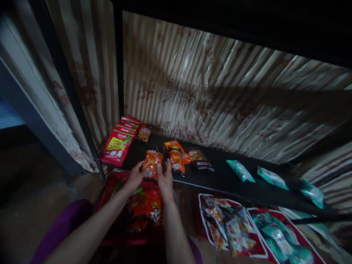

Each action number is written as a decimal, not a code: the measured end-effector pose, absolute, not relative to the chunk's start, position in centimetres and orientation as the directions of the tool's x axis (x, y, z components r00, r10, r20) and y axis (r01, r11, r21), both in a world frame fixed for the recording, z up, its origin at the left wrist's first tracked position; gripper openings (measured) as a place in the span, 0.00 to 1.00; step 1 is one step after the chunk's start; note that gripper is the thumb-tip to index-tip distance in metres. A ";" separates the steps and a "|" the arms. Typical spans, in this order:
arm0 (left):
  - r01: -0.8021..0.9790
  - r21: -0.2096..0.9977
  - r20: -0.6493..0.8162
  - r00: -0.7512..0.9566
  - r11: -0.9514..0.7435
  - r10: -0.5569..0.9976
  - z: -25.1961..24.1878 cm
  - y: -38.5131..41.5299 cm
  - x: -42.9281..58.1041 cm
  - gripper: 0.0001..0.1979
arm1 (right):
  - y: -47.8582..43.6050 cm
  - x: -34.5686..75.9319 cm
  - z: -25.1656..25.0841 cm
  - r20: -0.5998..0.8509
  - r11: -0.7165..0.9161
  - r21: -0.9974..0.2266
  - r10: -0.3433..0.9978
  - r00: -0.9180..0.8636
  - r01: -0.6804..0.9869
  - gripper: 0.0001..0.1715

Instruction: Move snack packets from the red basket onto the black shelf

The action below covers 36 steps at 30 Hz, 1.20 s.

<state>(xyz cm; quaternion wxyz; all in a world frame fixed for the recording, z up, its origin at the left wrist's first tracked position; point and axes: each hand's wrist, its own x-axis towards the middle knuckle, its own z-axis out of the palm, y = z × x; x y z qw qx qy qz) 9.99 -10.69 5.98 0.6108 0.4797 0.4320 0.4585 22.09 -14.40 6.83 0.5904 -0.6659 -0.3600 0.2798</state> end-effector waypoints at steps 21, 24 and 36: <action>-0.421 0.889 -0.094 0.218 0.181 0.971 12.9 -20.6 0.8 0.15 | -31.2 12.0 9.5 -0.100 0.011 -0.962 0.916 0.387 -0.274 0.36; -0.392 0.911 -0.090 0.120 0.131 0.989 13.1 -20.9 0.8 0.10 | -31.7 11.7 9.2 -0.087 0.012 -0.965 0.927 0.364 -0.262 0.36; -0.417 0.900 -0.131 0.026 0.130 0.991 13.1 -20.5 1.2 0.06 | -32.6 10.8 8.9 -0.066 0.009 -0.979 0.933 0.355 -0.205 0.42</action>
